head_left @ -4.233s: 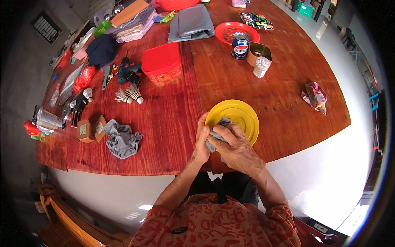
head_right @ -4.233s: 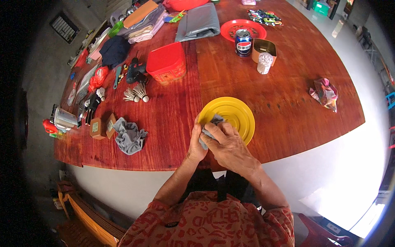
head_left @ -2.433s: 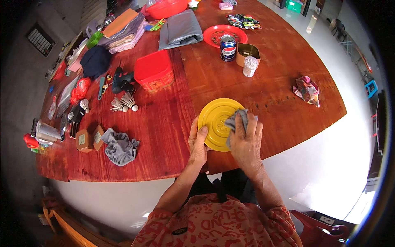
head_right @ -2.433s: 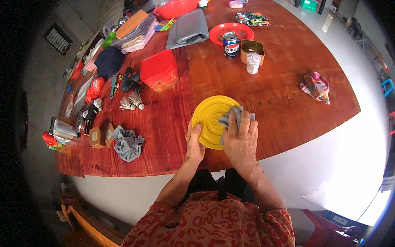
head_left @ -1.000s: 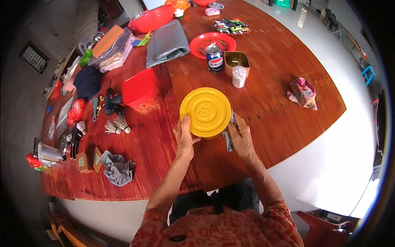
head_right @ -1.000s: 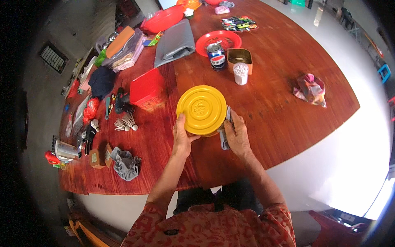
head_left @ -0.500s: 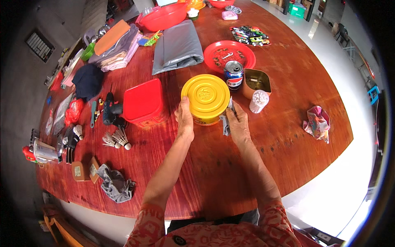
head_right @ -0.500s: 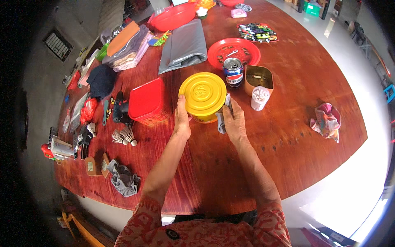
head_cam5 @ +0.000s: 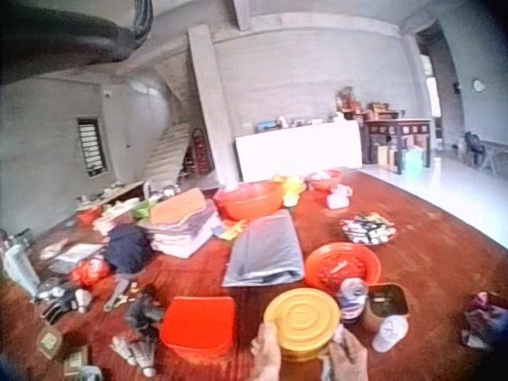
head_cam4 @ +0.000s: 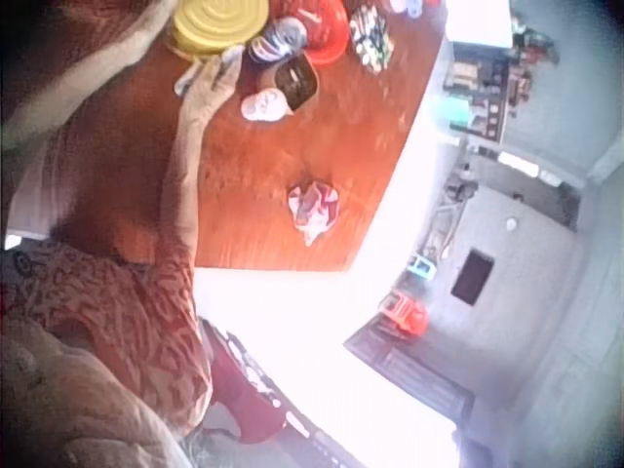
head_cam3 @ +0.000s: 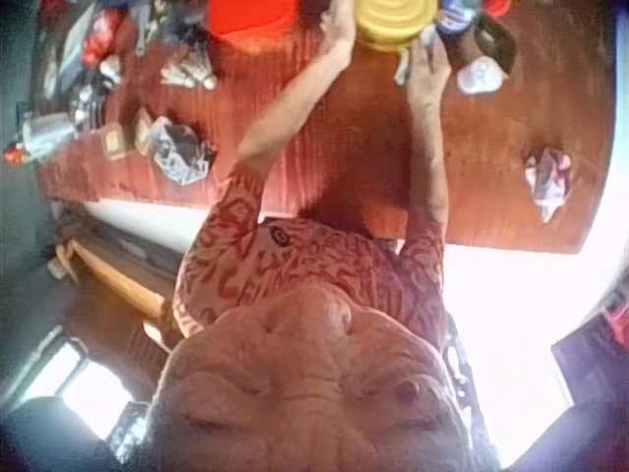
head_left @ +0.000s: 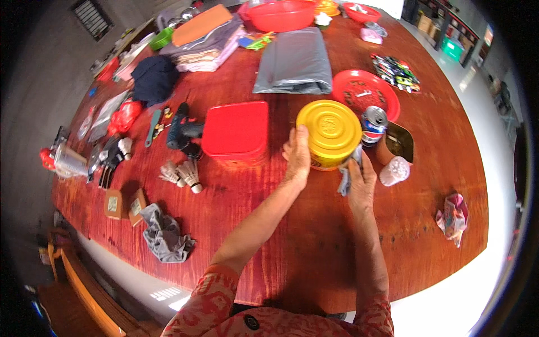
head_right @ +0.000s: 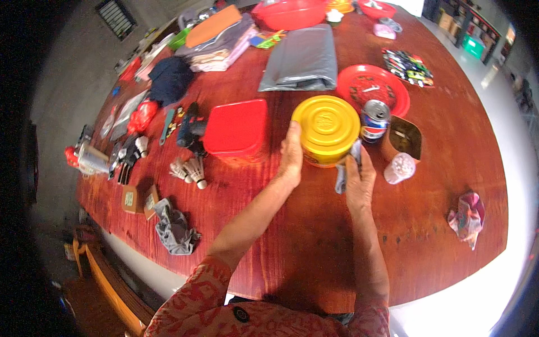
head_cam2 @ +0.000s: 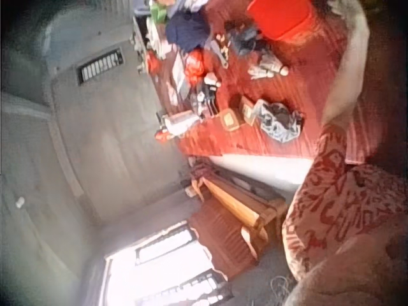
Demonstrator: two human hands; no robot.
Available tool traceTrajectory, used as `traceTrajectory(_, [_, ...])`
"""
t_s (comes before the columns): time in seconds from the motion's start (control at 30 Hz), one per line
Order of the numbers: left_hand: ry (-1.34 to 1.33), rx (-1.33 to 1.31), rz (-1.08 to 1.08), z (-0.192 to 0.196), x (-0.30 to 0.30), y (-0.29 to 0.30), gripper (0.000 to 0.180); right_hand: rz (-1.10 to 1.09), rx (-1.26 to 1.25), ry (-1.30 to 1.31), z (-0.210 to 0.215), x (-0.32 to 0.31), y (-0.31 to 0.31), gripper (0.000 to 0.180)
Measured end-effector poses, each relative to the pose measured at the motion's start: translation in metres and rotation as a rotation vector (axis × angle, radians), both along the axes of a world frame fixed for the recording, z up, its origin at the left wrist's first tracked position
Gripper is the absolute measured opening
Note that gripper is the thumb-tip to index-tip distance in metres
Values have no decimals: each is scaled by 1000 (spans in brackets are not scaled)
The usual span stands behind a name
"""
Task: The person wipes a yellow plastic container with a gray cloth, cleaning the lid, sides, and bottom. They then place the container down and pick up a red plastic container, wiping its lid with the same cloth.
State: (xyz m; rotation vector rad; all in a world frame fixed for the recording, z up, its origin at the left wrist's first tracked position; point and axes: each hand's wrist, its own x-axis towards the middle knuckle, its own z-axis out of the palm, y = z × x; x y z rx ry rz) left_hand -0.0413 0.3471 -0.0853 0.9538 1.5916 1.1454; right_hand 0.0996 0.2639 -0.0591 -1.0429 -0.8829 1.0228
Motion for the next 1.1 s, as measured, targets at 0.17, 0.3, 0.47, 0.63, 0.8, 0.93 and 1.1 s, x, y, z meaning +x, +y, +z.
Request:
traceTrajectory(0.17, [-3,164,-17,13,-10,-48,87,-81,-46,-157,6,-25,-32,28])
traceTrajectory(0.3, [224,649,144,57,-36,-108,53,24,-14,-277,-4,-56,-55,33])
traceTrajectory(0.47, [274,738,501,61,-104,-90,58,206,-10,-204,6,-99,-35,41])
traceTrajectory(0.63, [218,546,585,51,-160,-68,61,305,-68,-56,28,-131,12,53])
traceTrajectory(0.8, [-129,343,307,23,-182,-47,69,496,-196,89,24,-138,42,63])
traceTrajectory(0.93, [-284,411,360,26,-176,-56,65,575,-154,33,16,-134,40,53])
traceTrajectory(1.1, [-439,463,329,68,-159,-108,40,584,-148,-21,42,-119,-7,53])
